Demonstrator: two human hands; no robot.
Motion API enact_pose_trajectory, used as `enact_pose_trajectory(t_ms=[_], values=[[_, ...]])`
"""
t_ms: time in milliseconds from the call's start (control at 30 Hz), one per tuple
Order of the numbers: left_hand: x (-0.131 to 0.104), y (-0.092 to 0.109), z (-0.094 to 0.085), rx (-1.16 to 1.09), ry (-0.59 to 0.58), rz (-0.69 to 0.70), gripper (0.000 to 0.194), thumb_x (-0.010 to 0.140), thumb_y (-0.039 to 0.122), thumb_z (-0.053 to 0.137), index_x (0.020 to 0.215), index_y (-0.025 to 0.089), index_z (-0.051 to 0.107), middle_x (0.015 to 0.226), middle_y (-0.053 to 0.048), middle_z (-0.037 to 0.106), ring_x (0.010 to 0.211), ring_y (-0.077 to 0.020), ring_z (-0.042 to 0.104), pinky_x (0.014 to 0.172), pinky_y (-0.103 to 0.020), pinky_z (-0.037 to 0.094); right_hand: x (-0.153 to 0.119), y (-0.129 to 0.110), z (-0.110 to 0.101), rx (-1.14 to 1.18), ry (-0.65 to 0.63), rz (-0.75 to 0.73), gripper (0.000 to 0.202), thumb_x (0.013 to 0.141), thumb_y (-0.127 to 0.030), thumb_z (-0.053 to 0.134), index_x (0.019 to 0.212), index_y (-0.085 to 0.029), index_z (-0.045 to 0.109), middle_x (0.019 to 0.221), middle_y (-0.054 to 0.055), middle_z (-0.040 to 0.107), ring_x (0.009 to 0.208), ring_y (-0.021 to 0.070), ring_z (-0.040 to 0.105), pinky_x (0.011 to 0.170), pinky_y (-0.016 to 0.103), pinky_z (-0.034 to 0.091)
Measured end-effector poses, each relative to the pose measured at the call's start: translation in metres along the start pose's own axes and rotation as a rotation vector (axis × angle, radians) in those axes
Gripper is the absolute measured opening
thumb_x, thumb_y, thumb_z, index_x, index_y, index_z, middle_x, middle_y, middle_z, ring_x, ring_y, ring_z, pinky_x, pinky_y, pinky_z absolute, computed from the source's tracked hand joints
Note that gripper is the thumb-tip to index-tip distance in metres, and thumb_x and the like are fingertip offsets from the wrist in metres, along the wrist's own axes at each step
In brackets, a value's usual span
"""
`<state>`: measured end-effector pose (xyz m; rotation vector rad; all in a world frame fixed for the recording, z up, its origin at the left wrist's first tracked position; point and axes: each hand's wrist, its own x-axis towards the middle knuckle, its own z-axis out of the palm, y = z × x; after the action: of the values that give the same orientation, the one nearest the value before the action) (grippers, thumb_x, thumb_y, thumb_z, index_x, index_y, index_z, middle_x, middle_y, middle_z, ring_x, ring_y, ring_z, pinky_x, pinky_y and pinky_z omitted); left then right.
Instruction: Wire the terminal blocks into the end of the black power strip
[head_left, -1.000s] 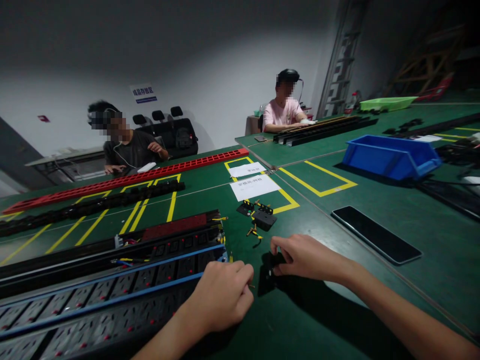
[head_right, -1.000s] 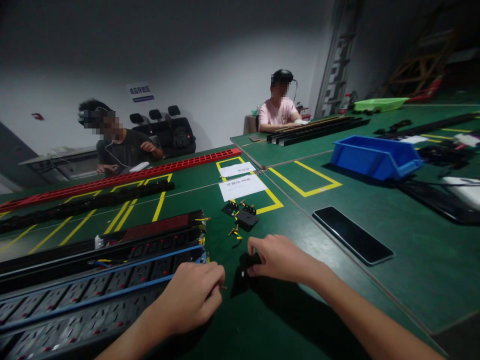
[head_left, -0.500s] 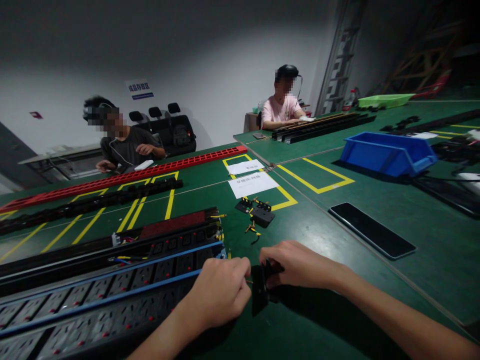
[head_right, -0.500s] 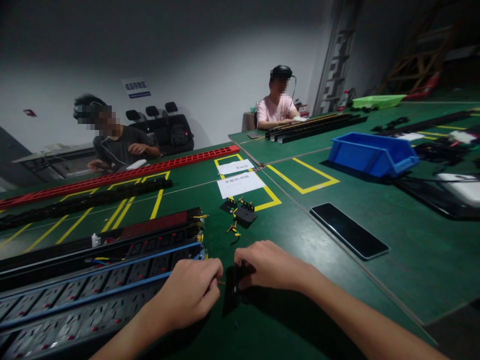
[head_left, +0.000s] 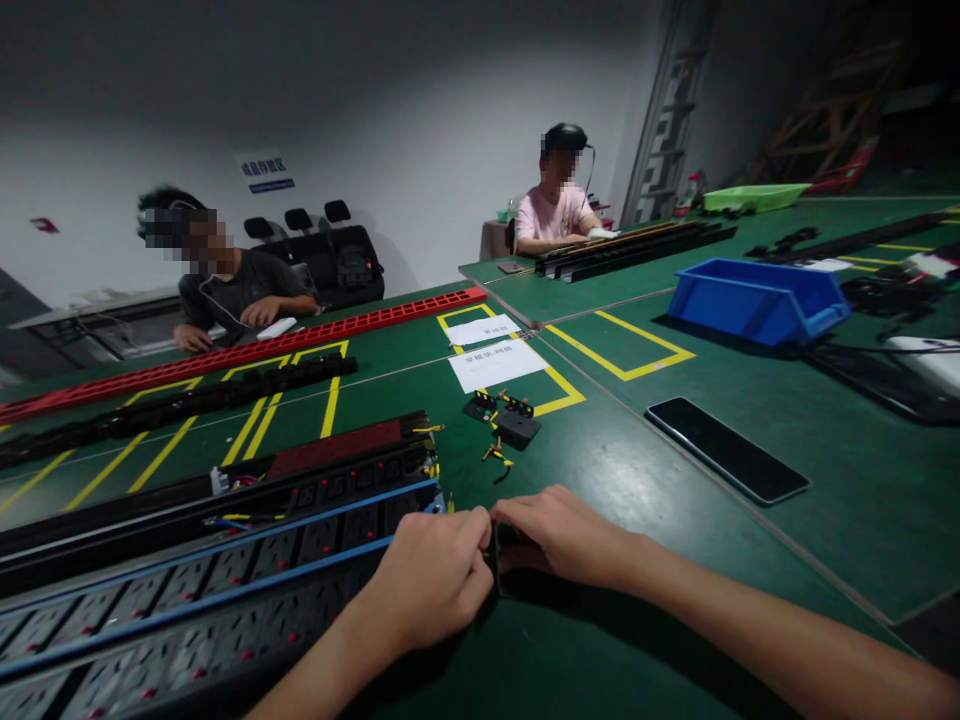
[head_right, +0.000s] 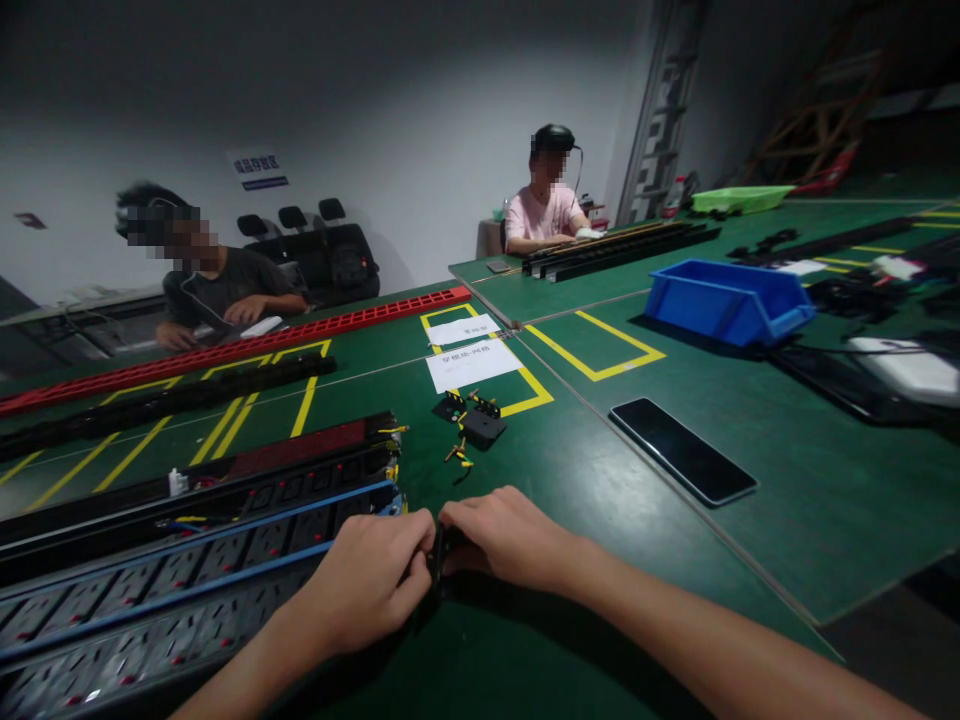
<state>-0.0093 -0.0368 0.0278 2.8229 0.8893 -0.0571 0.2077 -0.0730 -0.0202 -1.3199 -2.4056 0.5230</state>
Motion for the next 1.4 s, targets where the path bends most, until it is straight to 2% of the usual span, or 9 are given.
enact_pose_trajectory(t_ms=[300,567,867,1267,1400], values=[[0.0,0.001,-0.003,0.003,-0.04,-0.004,0.009,0.089,0.019,0.048,0.093,0.024,0.054,0.085,-0.001,0.071,0.076,-0.022,0.067,0.066,-0.032,0.041,0.0,0.003,0.001,0.005,0.019,-0.046,0.008,0.094,-0.021,0.068,0.102,-0.022,0.065,0.094,0.001,0.075,0.077,0.0162,0.068,0.062,0.026,0.031],[0.0,0.001,-0.002,-0.006,-0.035,0.004,0.009,0.088,0.018,0.048,0.092,0.024,0.054,0.085,-0.001,0.07,0.076,-0.0218,0.066,0.067,-0.032,0.042,-0.001,0.009,0.008,-0.044,0.071,-0.079,0.002,0.096,-0.022,0.064,0.097,-0.021,0.063,0.089,0.0,0.073,0.071,0.015,0.064,0.06,0.028,0.028],[0.0,0.0,-0.003,-0.008,-0.049,0.008,0.008,0.089,0.019,0.049,0.093,0.024,0.055,0.085,-0.002,0.07,0.078,-0.0211,0.066,0.068,-0.031,0.044,0.0,0.013,0.005,0.026,0.083,-0.054,0.01,0.096,-0.022,0.066,0.106,-0.023,0.066,0.096,0.001,0.075,0.081,0.0167,0.069,0.065,0.026,0.036],[-0.004,0.007,-0.01,0.06,-0.074,-0.016,0.01,0.093,0.021,0.045,0.094,0.021,0.055,0.087,-0.005,0.07,0.076,-0.0245,0.066,0.066,-0.034,0.045,0.001,0.008,0.008,0.04,0.053,-0.056,0.005,0.099,-0.025,0.064,0.103,-0.022,0.065,0.093,0.002,0.075,0.08,0.0175,0.069,0.065,0.027,0.037],[-0.008,0.009,-0.016,0.008,-0.074,-0.05,0.011,0.095,0.018,0.044,0.094,0.022,0.054,0.088,-0.004,0.069,0.078,-0.0238,0.066,0.068,-0.034,0.046,0.0,0.009,0.009,0.039,0.051,-0.063,0.004,0.099,-0.025,0.064,0.101,-0.022,0.064,0.092,0.001,0.074,0.078,0.0165,0.069,0.064,0.027,0.035]])
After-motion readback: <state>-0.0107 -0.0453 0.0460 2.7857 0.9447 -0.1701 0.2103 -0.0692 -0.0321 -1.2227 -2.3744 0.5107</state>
